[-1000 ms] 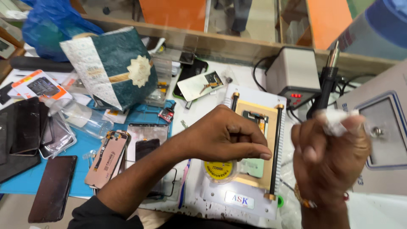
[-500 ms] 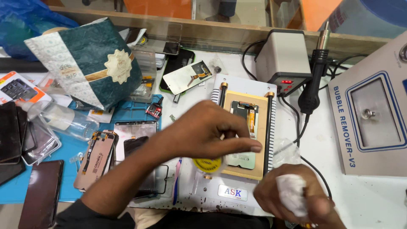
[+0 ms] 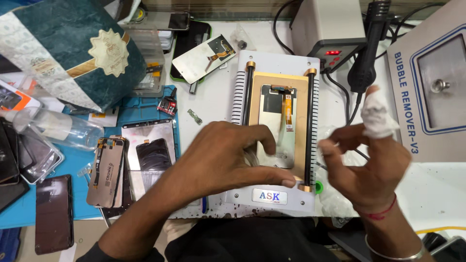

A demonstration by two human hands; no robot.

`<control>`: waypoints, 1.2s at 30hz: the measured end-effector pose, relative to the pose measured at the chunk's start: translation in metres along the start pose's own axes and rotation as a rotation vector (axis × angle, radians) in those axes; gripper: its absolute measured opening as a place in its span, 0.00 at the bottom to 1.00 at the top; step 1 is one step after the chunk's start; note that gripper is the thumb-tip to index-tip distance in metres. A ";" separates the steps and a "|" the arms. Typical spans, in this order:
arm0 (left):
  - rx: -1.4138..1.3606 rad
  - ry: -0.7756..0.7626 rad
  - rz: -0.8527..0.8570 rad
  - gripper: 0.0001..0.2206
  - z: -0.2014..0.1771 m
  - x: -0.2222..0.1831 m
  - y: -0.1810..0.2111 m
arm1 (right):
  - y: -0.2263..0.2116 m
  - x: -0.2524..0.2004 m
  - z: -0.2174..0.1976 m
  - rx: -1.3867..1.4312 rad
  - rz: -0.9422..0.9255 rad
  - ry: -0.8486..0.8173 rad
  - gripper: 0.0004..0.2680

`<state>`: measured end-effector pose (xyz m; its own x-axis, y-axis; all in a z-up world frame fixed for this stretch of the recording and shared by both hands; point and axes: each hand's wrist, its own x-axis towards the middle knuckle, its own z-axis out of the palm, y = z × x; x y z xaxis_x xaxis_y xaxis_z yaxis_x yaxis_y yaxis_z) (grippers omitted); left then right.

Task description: The person handles a smartphone screen assembly clamped in a repair jig, wipes the screen with a white cloth, and points to a nearby flex cable. The person then removes the screen from the jig and continues wiping it.

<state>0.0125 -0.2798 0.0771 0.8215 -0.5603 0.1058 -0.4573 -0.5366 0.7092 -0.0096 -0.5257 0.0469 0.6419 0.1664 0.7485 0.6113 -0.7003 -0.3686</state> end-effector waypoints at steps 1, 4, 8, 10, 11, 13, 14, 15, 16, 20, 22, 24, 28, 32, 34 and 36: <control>0.053 0.030 0.004 0.27 -0.003 -0.001 0.001 | 0.001 -0.001 0.000 -0.012 0.003 -0.038 0.22; 0.185 0.100 -0.018 0.31 -0.009 -0.005 0.004 | 0.005 -0.003 0.004 -0.277 0.082 -0.182 0.14; 0.262 0.216 0.081 0.30 -0.017 -0.016 0.011 | 0.013 -0.003 -0.001 -0.374 0.038 -0.331 0.16; 0.291 0.296 0.180 0.28 -0.019 -0.018 0.009 | 0.015 -0.005 -0.002 -0.359 0.008 -0.381 0.18; 0.316 0.330 0.197 0.27 -0.020 -0.017 0.006 | 0.016 -0.006 -0.001 -0.330 0.008 -0.440 0.18; 0.370 0.425 0.270 0.25 -0.023 -0.013 -0.002 | 0.018 -0.007 0.000 -0.270 0.006 -0.558 0.18; 0.399 0.485 0.329 0.23 -0.025 -0.006 -0.007 | 0.018 -0.007 0.001 -0.030 0.012 -0.641 0.15; 0.430 0.544 0.385 0.22 -0.026 0.001 -0.012 | 0.016 -0.008 -0.001 0.214 0.017 -0.721 0.11; 0.404 0.552 0.399 0.22 -0.027 0.013 -0.018 | 0.013 -0.010 -0.002 0.460 0.022 -0.796 0.08; 0.292 0.444 0.284 0.20 -0.006 0.048 -0.031 | -0.001 -0.015 -0.005 1.152 0.207 -0.678 0.12; 0.236 0.365 0.172 0.18 0.001 0.050 -0.038 | -0.007 -0.020 -0.004 1.344 0.429 -0.356 0.17; 0.184 0.342 0.074 0.16 0.012 0.036 -0.040 | 0.000 -0.020 0.001 1.347 0.429 -0.177 0.21; 0.129 0.416 0.193 0.18 0.021 0.015 -0.043 | 0.025 -0.009 0.002 0.510 0.358 -0.223 0.14; 0.293 0.521 0.286 0.22 -0.002 -0.010 -0.045 | 0.037 0.001 -0.008 -0.161 0.279 -0.413 0.14; 0.309 0.536 0.268 0.22 -0.015 -0.016 -0.047 | 0.039 0.004 -0.019 0.102 0.329 -0.551 0.14; 0.262 0.511 0.284 0.21 -0.023 -0.015 -0.049 | 0.040 0.002 -0.024 0.224 0.343 -0.590 0.13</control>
